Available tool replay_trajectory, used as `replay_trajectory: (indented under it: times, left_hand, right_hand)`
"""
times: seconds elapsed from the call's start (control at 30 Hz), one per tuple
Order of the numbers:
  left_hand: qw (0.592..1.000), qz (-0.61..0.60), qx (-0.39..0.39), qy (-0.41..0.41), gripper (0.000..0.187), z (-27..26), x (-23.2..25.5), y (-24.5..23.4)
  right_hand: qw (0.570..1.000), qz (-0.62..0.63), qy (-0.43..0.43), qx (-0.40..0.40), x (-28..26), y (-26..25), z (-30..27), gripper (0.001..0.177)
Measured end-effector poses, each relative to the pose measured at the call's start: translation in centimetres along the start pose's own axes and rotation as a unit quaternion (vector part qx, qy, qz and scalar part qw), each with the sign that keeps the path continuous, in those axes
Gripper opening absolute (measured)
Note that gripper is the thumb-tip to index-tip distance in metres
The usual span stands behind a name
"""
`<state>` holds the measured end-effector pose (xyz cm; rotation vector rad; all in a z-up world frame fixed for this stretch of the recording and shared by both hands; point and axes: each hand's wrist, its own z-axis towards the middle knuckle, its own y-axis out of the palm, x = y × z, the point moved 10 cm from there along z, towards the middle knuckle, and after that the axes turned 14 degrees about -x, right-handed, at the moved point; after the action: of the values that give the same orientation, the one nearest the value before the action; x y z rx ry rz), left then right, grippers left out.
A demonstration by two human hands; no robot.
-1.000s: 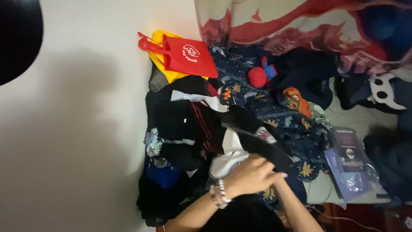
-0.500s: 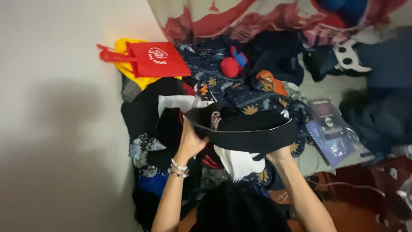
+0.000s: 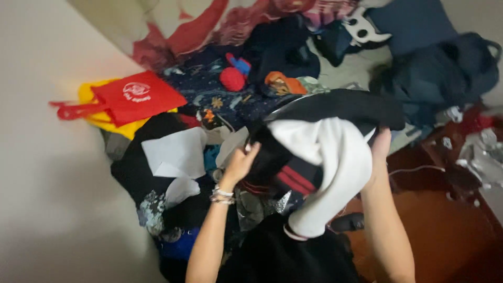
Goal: Packing and organizing clothes into plastic bags on a bed.
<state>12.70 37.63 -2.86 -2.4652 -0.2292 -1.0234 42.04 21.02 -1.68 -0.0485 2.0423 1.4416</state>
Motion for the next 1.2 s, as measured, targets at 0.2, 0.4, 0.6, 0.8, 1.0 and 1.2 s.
replay_trajectory:
  times: [0.2,0.4,0.6,0.8,1.0,1.2]
  left_hand:
    - [0.866,-0.35,-0.059,0.352,0.032,-0.9,7.1,0.0]
    - [0.833,-0.404,-0.098,0.365,0.034,-2.4,14.4,3.4]
    - [0.856,-0.337,-0.009,0.393,0.036,-5.2,21.6,5.5]
    - [0.891,-0.24,-0.075,0.377,0.035,-5.2,26.1,12.5]
    - [0.847,0.175,-0.011,0.502,0.031,-7.1,31.3,17.2]
    - [0.9,-0.08,-0.171,0.392,0.038,-7.2,37.4,19.1]
  right_hand:
    - [0.989,0.072,0.043,0.126,-0.6,-9.5,1.0,0.043]
    - [0.992,0.005,0.102,0.08,4.8,-17.9,0.9,0.062]
    - [0.89,-0.374,0.243,0.097,1.7,-12.4,-7.8,0.076]
    - [0.953,-0.123,0.127,-0.246,0.2,-6.7,-14.3,0.091]
    - [0.948,-0.254,-0.115,-0.154,-6.2,-13.7,-14.4,0.068]
    - [0.978,-0.11,-0.173,0.046,-16.1,-13.9,-19.9,0.038]
